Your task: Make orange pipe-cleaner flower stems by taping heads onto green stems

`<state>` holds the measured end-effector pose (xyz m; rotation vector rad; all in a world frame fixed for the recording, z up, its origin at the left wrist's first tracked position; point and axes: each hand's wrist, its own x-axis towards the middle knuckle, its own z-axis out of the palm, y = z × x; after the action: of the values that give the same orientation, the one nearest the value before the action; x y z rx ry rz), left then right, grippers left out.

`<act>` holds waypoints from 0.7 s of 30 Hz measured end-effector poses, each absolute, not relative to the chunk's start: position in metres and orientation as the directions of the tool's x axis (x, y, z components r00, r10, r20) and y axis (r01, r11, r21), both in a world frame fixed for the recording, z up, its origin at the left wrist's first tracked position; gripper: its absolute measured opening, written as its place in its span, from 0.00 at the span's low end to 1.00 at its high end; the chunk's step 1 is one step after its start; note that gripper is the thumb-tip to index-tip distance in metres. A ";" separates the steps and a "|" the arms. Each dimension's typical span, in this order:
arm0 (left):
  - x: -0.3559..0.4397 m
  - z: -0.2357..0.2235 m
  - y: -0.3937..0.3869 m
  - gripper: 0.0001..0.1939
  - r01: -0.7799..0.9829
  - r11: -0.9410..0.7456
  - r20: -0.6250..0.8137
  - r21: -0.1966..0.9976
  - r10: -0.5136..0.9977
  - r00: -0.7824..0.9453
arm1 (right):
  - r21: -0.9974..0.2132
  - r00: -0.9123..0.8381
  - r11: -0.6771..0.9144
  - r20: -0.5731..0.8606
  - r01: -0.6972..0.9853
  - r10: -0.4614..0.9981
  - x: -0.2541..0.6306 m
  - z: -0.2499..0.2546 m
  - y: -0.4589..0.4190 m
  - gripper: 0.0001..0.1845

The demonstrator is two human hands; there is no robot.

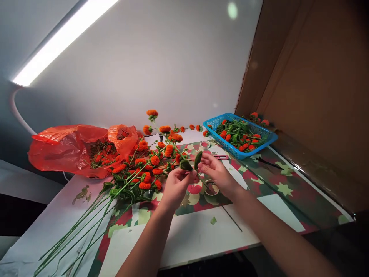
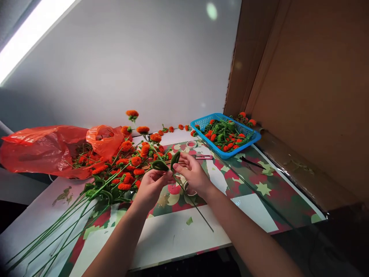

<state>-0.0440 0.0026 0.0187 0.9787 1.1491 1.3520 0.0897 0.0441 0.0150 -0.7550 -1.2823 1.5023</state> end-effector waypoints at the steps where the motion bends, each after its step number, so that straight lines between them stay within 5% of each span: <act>1: -0.043 0.019 0.002 0.15 -0.212 0.047 -0.062 0.976 0.996 -0.066 | -0.945 -0.338 0.014 0.132 -0.328 0.932 0.090 0.015 0.046 0.17; 8: -0.044 0.017 0.002 0.13 -0.292 0.090 -0.080 0.952 0.996 0.047 | -0.876 -0.252 -0.025 0.111 -0.481 0.961 0.089 0.014 0.049 0.13; 21: -0.045 0.014 0.005 0.13 -0.288 0.062 -0.063 0.956 0.998 0.007 | -0.877 -0.178 -0.035 0.058 -0.479 0.982 0.090 0.014 0.049 0.16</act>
<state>-0.0449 0.0049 0.0137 0.9465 1.0234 1.2891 0.0897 0.0491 0.0137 -0.7261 -0.9604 1.5308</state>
